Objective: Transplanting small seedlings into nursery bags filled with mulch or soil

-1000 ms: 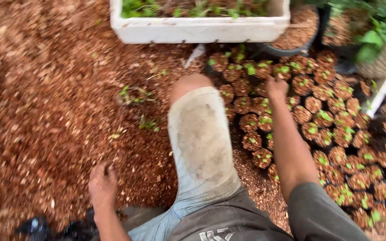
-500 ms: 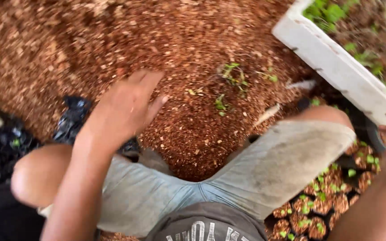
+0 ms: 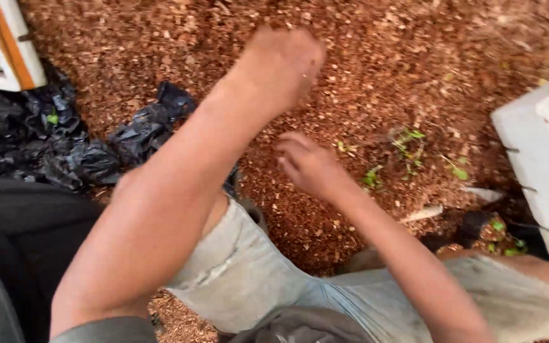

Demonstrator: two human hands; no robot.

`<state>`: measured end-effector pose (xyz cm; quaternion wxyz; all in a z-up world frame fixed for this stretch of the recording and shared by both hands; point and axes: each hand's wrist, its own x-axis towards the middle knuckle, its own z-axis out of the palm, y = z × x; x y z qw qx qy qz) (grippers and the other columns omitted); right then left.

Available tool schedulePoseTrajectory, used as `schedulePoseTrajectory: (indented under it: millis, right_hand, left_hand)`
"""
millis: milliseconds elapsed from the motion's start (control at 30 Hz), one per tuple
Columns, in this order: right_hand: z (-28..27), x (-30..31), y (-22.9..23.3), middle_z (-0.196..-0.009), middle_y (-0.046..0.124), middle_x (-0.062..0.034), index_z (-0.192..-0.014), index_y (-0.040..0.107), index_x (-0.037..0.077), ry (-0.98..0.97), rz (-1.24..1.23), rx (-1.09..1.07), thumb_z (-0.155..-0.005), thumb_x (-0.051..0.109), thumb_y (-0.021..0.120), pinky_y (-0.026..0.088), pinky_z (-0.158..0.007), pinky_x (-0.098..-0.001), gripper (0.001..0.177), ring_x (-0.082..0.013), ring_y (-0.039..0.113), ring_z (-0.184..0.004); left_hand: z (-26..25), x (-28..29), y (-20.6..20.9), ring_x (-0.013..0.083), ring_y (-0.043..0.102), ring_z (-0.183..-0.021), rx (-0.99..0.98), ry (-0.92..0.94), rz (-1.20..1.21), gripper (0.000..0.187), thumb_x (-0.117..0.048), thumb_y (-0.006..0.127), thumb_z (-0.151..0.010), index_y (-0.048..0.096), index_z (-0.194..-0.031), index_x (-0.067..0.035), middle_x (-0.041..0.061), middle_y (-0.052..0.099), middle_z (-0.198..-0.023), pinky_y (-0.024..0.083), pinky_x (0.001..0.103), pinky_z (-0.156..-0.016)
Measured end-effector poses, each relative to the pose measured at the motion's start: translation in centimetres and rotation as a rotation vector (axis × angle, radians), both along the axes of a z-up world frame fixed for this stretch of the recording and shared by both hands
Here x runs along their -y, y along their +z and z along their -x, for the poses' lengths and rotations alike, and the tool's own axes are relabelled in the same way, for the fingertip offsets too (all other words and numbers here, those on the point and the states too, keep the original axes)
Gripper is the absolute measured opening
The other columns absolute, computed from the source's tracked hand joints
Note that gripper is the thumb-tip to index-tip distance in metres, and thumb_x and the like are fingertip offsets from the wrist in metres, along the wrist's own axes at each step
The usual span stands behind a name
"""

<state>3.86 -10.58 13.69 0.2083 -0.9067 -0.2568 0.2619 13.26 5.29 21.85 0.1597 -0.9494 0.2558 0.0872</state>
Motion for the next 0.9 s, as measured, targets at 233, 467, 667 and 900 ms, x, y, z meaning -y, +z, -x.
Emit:
schedulePoseTrajectory:
  millis: [233, 467, 667, 900]
  right_hand:
    - [-3.7, -13.9, -4.9, -0.163, 0.023, -0.0098, -0.144, 0.05, 0.012, 0.029, -0.255, -0.331, -0.098, 0.027, 0.046, 0.023, -0.113, -0.0485, 0.048, -0.0302, 0.023, -0.142]
    - [-5.7, -20.7, -9.6, -0.171, 0.005, -0.0114, -0.149, 0.046, 0.015, 0.095, -0.091, -0.333, -0.094, 0.005, 0.058, 0.054, -0.061, -0.0217, 0.057, -0.019, 0.061, -0.121]
    - [-5.2, -21.5, -15.3, -0.096, 0.043, -0.0037, -0.131, 0.051, 0.007, 0.139, -0.081, -0.187, -0.105, 0.004, 0.04, 0.05, -0.058, -0.0288, 0.028, -0.0128, 0.047, -0.068]
    - [-5.0, -16.4, -16.9, -0.122, 0.063, -0.0092, -0.122, 0.069, 0.005, -0.061, -0.301, -0.08, -0.093, 0.008, 0.059, 0.054, -0.095, -0.0378, 0.031, -0.0285, 0.067, -0.104]
  left_hand:
    - [-0.4, -0.8, -0.1, 0.0116, 0.063, -0.053, -0.309, 0.183, 0.691, 0.014, 0.013, 0.058, -0.093, 0.068, -0.099, 0.004, 0.016, 0.068, -0.084, 0.06, 0.016, -0.043]
    - [-1.0, 1.9, -0.5, 0.0169, 0.07, -0.068, -0.227, 0.112, 0.719, 0.025, 0.01, 0.069, -0.079, 0.073, -0.1, -0.004, 0.011, 0.074, -0.094, 0.064, 0.034, -0.066]
    - [-1.9, 4.2, -1.8, 0.0168, 0.065, -0.053, -0.243, 0.036, 0.716, 0.021, 0.002, 0.074, -0.082, 0.072, -0.103, -0.002, 0.015, 0.071, -0.081, 0.061, 0.035, -0.056]
    - [-3.6, 5.8, -1.6, 0.0093, 0.055, -0.059, -0.423, 0.1, 0.806, 0.032, 0.017, 0.057, -0.094, 0.057, -0.077, -0.01, 0.005, 0.054, -0.07, 0.068, 0.017, -0.065]
